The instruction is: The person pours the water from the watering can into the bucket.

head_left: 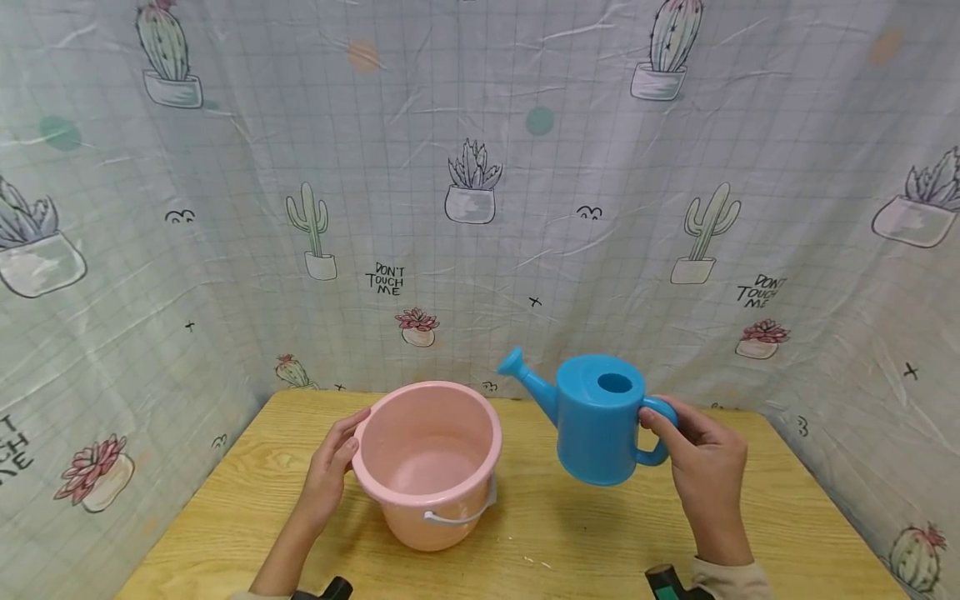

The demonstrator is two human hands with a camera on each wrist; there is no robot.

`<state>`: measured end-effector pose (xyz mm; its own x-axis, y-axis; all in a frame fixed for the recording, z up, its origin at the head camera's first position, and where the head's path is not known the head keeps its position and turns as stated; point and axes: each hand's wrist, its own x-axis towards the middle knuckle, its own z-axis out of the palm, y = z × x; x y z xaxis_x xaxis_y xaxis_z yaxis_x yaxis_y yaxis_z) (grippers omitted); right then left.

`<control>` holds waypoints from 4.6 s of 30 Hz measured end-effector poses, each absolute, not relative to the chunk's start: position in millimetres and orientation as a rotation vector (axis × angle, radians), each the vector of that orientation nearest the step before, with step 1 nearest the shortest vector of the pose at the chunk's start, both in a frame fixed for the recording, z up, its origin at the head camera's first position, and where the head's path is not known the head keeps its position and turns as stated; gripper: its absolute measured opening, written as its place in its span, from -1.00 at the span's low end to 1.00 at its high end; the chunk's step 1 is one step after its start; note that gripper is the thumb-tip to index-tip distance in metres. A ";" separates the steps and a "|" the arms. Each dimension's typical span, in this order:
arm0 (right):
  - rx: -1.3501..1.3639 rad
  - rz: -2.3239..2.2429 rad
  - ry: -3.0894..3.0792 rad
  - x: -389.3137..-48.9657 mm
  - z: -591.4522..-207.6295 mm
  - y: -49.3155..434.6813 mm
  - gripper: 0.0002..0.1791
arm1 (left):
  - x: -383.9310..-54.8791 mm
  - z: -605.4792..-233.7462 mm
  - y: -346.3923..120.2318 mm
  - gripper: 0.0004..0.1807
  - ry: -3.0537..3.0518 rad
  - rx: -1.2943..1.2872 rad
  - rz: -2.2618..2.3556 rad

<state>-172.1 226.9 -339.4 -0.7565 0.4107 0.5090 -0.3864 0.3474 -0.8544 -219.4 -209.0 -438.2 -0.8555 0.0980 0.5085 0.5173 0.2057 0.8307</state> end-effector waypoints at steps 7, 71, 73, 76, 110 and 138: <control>-0.024 1.468 -1.930 -174.7 -340.8 227.6 -0.75 | -221.8 -439.0 -212.6 -0.53 -2.174 -0.612 -1.684; -0.157 1.518 -1.966 -184.5 -363.5 221.4 -0.69 | -217.1 -437.8 -208.7 -0.55 -2.188 -0.522 -1.681; -0.160 1.514 -1.970 -184.1 -363.4 221.4 -0.70 | -217.1 -438.0 -208.5 -0.55 -2.184 -0.525 -1.682; -0.170 1.500 -1.984 -183.1 -363.7 220.8 -0.70 | -217.0 -438.0 -208.2 -0.55 -2.179 -0.523 -1.685; -0.292 1.558 -2.102 -176.2 -383.8 225.0 -0.59 | -218.6 -437.3 -210.4 -0.55 -2.182 -0.533 -1.672; -0.219 1.515 -2.191 -185.9 -406.4 216.3 -0.61 | -219.1 -436.7 -209.6 -0.55 -2.177 -0.525 -1.689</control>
